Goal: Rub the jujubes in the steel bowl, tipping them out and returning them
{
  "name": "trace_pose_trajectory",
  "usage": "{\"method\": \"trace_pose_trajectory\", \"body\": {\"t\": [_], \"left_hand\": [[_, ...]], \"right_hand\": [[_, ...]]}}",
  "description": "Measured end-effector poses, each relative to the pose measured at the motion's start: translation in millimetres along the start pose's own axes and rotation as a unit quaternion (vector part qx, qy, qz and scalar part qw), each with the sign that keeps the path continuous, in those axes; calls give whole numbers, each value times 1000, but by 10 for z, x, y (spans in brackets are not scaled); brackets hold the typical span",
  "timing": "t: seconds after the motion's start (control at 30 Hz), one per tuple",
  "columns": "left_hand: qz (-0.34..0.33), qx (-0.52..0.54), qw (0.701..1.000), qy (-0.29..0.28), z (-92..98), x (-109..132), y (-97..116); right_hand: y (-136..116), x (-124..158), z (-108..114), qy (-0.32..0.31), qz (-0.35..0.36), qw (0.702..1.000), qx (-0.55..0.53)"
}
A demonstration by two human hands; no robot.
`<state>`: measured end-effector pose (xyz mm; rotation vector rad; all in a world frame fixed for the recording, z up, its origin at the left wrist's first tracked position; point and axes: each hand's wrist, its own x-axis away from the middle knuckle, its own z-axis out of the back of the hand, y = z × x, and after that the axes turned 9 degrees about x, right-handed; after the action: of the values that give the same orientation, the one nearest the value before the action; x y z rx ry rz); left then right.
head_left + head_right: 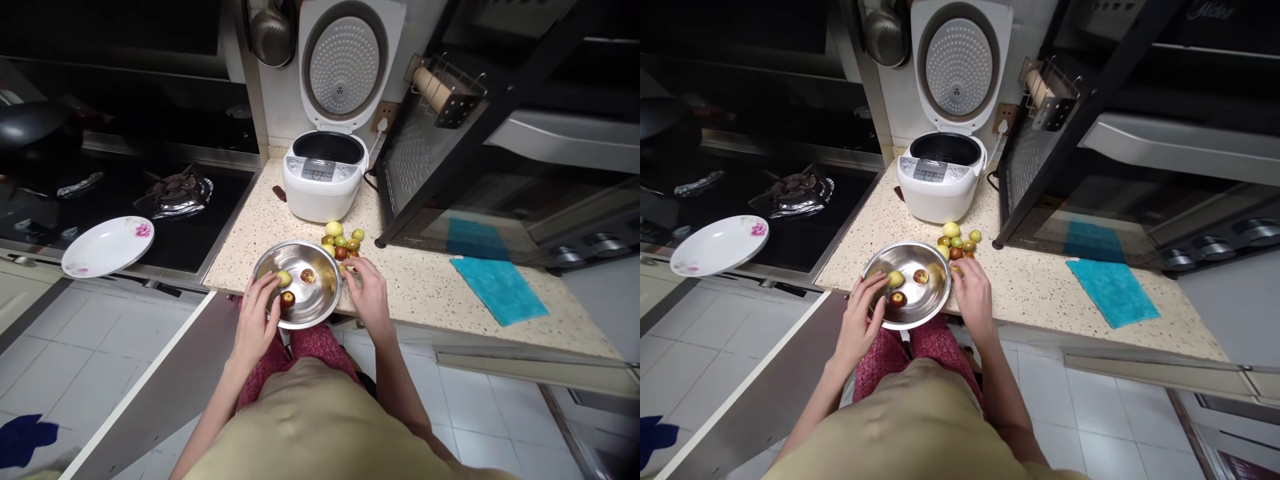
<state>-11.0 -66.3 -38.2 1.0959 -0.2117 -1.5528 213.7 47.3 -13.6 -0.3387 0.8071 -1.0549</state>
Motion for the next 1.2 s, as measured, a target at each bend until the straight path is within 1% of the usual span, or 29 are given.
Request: {"method": "trace_pose_trajectory", "body": {"t": [0.1,0.2,0.3,0.5,0.6,0.7,0.8,0.87,0.93,1.0,1.1,1.2], "left_hand": [[2,-2,1000,1,-9,-3,-3],[4,-2,1000,2,-12,-1,-5],[5,-4,1000,1,-14,4,0],[6,-12,1000,-4,-20,19,8],[-2,-16,1000,-2,-24,23,-2],[-1,-18,1000,-1,-33,26,-16],[-2,-19,1000,-3,-42,27,-19],[-2,-23,1000,-1,-44,26,-7],[1,-29,1000,3,-42,23,13],[5,-33,999,4,-37,18,31],[9,-36,999,-5,-29,16,48],[11,-38,999,-9,-23,22,54]], "right_hand": [[176,22,-46,-3,-7,1000,26],[279,43,-140,-36,3,999,38],[303,56,-210,-55,10,997,51],[288,71,-244,-56,-10,993,99],[300,80,-233,-28,-30,994,102],[273,84,-168,32,-41,994,96],[151,83,-48,81,-26,994,69],[26,82,28,83,-1,996,36],[-101,80,63,58,28,998,2],[-208,81,43,18,48,998,-28],[-314,99,-61,-54,64,995,-61],[-371,123,-160,-122,62,988,-66]]}}
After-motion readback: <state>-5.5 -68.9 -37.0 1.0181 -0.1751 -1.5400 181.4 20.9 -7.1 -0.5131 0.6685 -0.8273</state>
